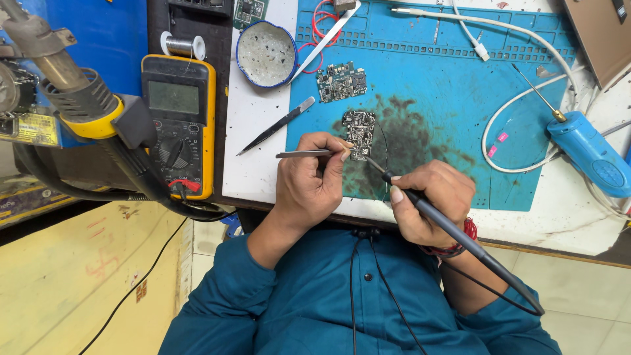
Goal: The person solders components on a small circuit board at a repair workbench, holding the board with tweezers in one hand while applying a soldering iron to its contacts, and repositions the board on the mat to work on different sections.
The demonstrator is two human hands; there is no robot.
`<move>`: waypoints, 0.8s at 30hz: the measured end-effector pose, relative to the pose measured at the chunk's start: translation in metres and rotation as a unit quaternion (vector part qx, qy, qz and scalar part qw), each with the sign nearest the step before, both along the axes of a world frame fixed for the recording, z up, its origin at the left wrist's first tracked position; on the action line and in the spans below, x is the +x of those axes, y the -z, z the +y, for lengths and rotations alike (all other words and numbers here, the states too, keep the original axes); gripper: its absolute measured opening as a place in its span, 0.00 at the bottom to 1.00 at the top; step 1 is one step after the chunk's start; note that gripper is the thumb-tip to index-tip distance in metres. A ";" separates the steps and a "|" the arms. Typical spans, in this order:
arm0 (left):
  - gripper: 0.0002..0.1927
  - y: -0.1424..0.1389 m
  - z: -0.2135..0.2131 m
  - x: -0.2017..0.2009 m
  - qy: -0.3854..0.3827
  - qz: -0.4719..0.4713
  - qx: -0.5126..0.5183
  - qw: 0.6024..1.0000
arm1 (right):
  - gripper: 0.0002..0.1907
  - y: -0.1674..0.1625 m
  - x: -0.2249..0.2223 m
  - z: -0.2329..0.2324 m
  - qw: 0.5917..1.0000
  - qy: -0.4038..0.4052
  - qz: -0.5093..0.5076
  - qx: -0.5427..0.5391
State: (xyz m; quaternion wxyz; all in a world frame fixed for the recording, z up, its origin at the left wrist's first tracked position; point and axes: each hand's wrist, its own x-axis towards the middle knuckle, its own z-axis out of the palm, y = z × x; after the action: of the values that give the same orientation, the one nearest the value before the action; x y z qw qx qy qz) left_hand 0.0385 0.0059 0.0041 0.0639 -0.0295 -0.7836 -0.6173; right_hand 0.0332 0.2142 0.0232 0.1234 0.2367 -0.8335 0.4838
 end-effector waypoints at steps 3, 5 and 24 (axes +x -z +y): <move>0.06 0.000 0.001 0.000 -0.001 0.006 0.001 1.000 | 0.05 0.000 0.001 0.000 1.000 0.004 -0.004 0.001; 0.06 0.000 0.000 0.000 -0.002 0.001 -0.002 1.000 | 0.05 0.000 0.001 0.000 1.000 0.005 -0.002 0.002; 0.06 0.000 0.001 0.001 -0.003 0.000 -0.011 1.000 | 0.05 0.002 0.003 0.001 1.000 0.011 0.011 0.007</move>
State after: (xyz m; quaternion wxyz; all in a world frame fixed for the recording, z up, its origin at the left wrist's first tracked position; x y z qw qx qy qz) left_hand 0.0393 0.0064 0.0037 0.0656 -0.0281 -0.7907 -0.6081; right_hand 0.0360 0.2153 0.0210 0.1365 0.2337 -0.8377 0.4743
